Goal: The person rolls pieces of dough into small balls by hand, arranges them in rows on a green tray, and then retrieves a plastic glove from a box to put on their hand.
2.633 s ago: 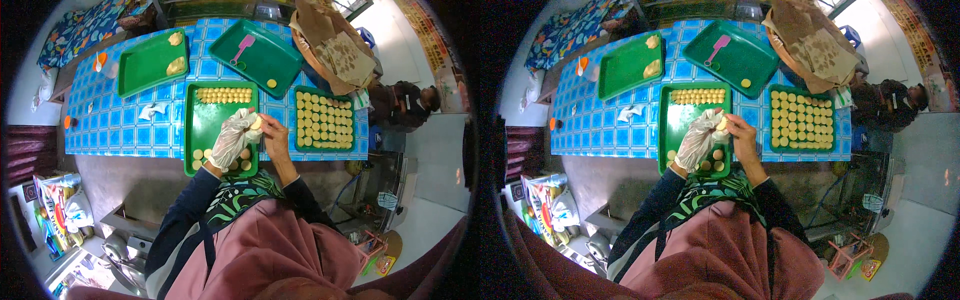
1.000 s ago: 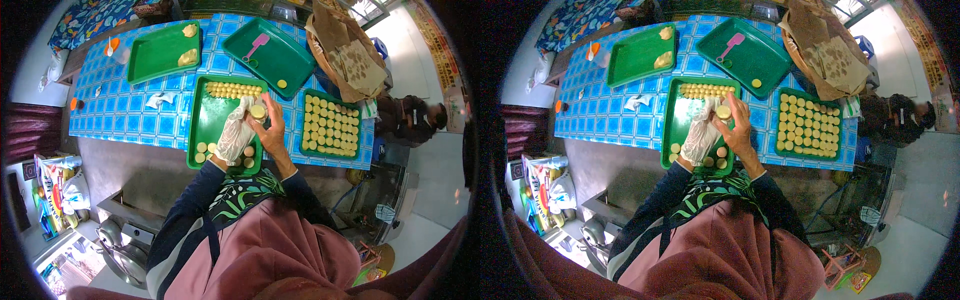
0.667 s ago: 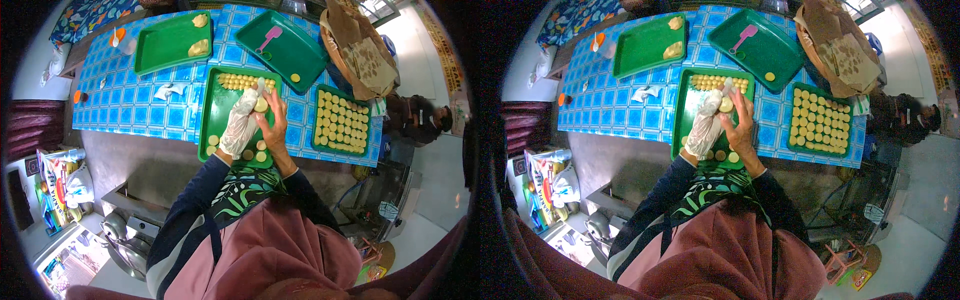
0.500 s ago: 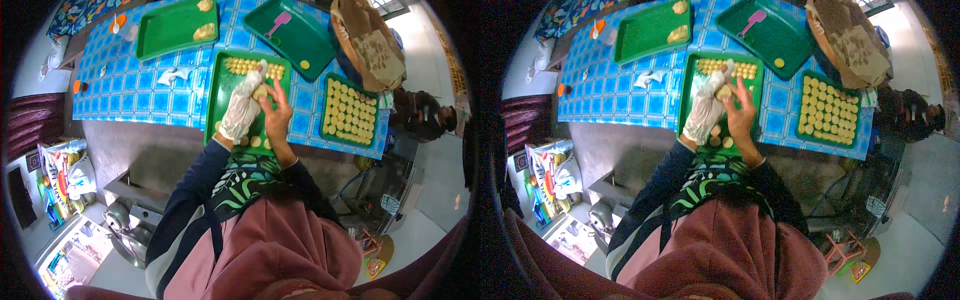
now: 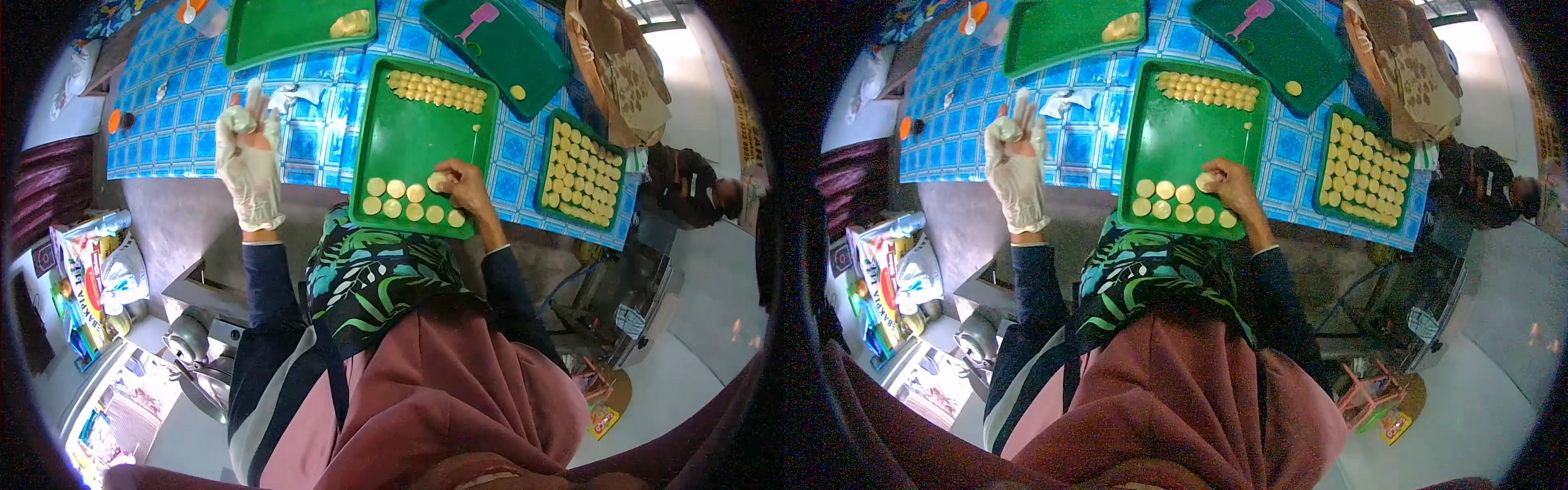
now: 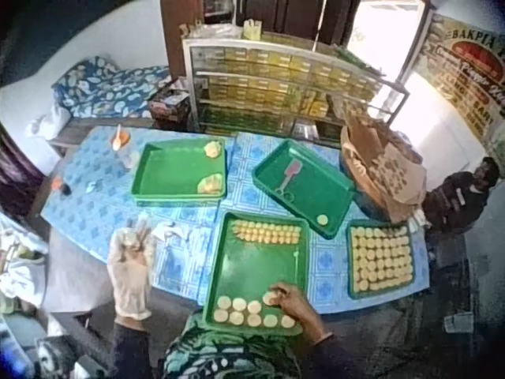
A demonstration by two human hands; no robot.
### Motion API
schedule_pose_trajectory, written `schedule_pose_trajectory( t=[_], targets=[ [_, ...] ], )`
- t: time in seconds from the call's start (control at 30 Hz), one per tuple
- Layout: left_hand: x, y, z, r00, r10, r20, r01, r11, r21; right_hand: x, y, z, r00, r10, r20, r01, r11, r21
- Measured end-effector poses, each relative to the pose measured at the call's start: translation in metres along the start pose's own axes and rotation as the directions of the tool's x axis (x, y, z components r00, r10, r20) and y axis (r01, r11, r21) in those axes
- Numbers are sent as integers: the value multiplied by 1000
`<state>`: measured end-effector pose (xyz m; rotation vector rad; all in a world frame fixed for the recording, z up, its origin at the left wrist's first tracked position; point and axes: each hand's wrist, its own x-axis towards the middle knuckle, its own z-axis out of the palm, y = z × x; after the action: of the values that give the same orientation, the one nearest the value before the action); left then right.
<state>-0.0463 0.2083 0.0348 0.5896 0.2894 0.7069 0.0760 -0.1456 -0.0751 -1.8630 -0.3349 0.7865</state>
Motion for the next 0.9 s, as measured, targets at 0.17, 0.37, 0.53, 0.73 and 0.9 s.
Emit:
schedule_pose_trajectory(
  t=[0.17,0.37,0.53,0.73,0.9],
  targets=[
    [-5,3,-22,998,-55,5,56,995,-86,-11,9,3,922,-276,271,374,818,-438],
    [-13,-16,-2,990,-137,-36,135,989,-52,-21,12,10,903,-349,251,429,706,-563],
    [-19,-18,7,992,-127,-6,126,990,-56,10,7,-24,830,-549,97,475,607,-637],
    [-30,-35,47,990,-140,9,140,989,-50,78,-24,-82,788,-552,273,410,140,-901],
    [-42,-48,44,993,-113,-23,112,991,-70,110,-24,-98,596,-799,-78,375,363,-853]
  ],
)
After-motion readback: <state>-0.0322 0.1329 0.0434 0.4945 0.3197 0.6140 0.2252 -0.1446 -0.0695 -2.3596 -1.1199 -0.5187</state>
